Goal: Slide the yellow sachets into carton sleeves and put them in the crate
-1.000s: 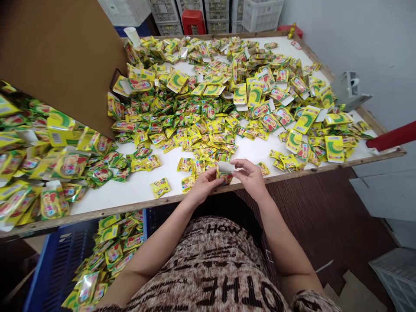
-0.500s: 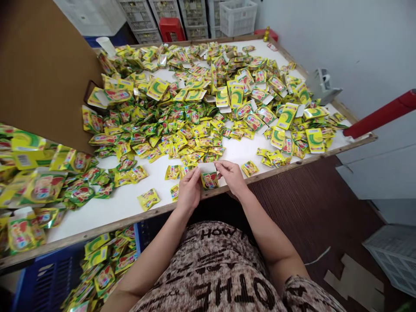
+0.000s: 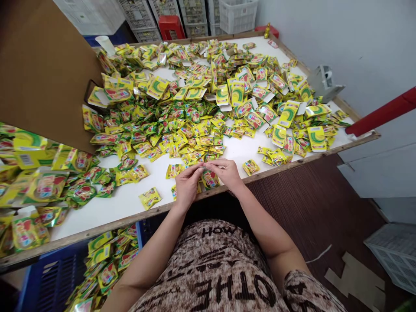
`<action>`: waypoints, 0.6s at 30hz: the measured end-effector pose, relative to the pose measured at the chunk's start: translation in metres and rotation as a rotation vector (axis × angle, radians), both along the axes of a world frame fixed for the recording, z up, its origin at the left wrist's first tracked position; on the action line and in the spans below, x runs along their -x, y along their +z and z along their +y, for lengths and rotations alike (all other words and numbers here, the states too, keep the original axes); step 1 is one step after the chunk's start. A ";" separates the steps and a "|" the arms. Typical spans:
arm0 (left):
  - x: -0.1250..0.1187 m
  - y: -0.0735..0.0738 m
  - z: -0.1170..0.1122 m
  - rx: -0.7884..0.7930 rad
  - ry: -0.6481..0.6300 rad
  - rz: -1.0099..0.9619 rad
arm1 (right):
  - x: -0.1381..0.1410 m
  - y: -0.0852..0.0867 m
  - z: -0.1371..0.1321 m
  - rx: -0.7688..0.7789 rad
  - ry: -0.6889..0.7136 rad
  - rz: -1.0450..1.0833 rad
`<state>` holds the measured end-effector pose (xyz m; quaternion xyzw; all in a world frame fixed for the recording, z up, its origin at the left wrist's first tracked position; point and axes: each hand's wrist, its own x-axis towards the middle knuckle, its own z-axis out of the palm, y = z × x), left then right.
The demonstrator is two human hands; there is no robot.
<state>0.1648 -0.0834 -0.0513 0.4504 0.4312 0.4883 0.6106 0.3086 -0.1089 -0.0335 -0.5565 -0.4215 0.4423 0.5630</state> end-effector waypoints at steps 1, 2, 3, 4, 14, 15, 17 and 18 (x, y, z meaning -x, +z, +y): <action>0.000 -0.002 0.000 -0.031 0.001 0.043 | -0.001 -0.001 0.000 0.016 -0.005 0.012; -0.001 -0.003 0.000 -0.050 -0.001 0.067 | -0.003 -0.002 -0.001 0.033 -0.010 0.026; -0.001 -0.003 0.000 -0.056 -0.006 0.073 | -0.004 -0.003 -0.001 0.052 -0.011 0.040; -0.001 -0.003 0.000 -0.055 -0.016 0.069 | -0.005 -0.003 -0.001 0.071 -0.009 0.053; 0.011 -0.003 0.006 -0.480 -0.132 0.295 | -0.014 -0.004 -0.007 -0.044 0.011 -0.084; 0.012 -0.003 0.005 -0.500 -0.153 0.303 | -0.015 -0.006 -0.008 -0.073 0.015 -0.105; 0.014 -0.004 0.004 -0.524 -0.183 0.326 | -0.015 -0.010 -0.013 -0.150 0.005 -0.182; 0.015 -0.004 0.003 -0.535 -0.188 0.339 | -0.015 -0.012 -0.017 -0.196 0.001 -0.247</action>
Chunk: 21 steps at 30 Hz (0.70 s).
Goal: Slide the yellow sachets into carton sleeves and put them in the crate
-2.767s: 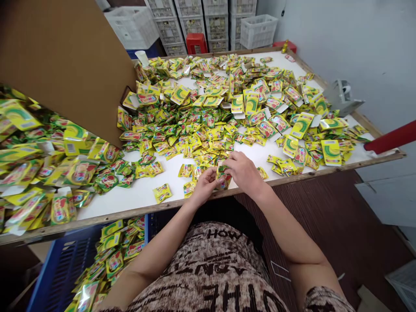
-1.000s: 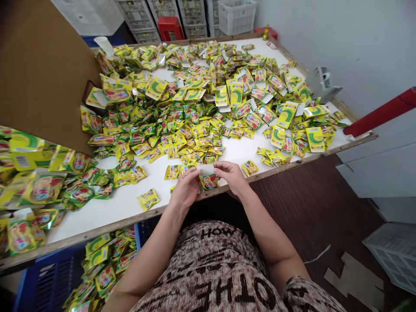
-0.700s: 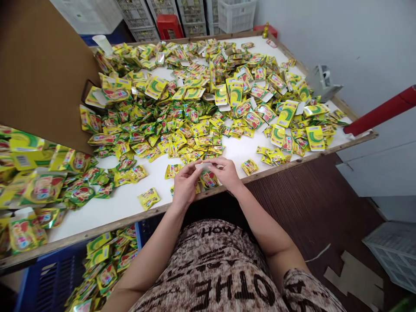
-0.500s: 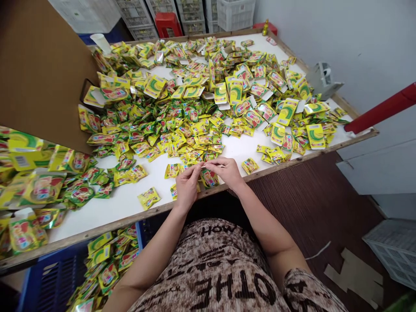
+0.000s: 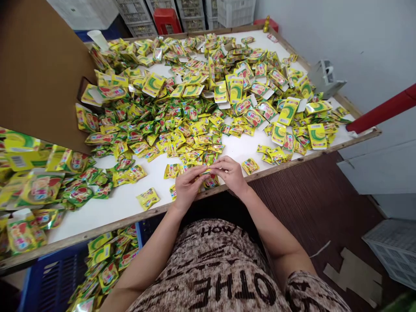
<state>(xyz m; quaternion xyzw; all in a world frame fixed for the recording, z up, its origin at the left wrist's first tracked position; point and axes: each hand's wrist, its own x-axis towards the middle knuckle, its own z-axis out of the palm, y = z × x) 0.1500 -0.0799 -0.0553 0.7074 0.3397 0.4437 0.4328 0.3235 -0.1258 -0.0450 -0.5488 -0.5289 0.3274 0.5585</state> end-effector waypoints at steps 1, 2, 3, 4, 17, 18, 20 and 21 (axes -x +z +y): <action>0.001 0.000 -0.001 -0.012 0.001 0.012 | 0.001 -0.001 -0.004 -0.046 0.000 -0.077; 0.002 -0.001 -0.002 -0.022 -0.002 0.023 | 0.000 -0.001 -0.007 -0.084 0.012 -0.155; 0.004 -0.002 -0.003 -0.029 -0.007 0.031 | -0.001 -0.001 -0.009 -0.110 0.037 -0.216; 0.005 -0.003 -0.004 -0.030 -0.016 0.036 | -0.005 -0.001 -0.009 -0.120 0.080 -0.256; 0.031 0.008 -0.013 0.275 0.071 -0.092 | -0.127 -0.035 0.141 0.363 -0.557 -0.598; 0.051 0.011 -0.016 0.387 0.106 -0.155 | -0.130 -0.035 0.140 0.366 -0.548 -0.520; 0.105 0.015 -0.027 0.633 0.091 -0.180 | -0.136 -0.034 0.137 0.371 -0.525 -0.291; 0.136 0.014 -0.035 0.756 0.056 -0.121 | -0.139 -0.032 0.138 0.369 -0.507 -0.176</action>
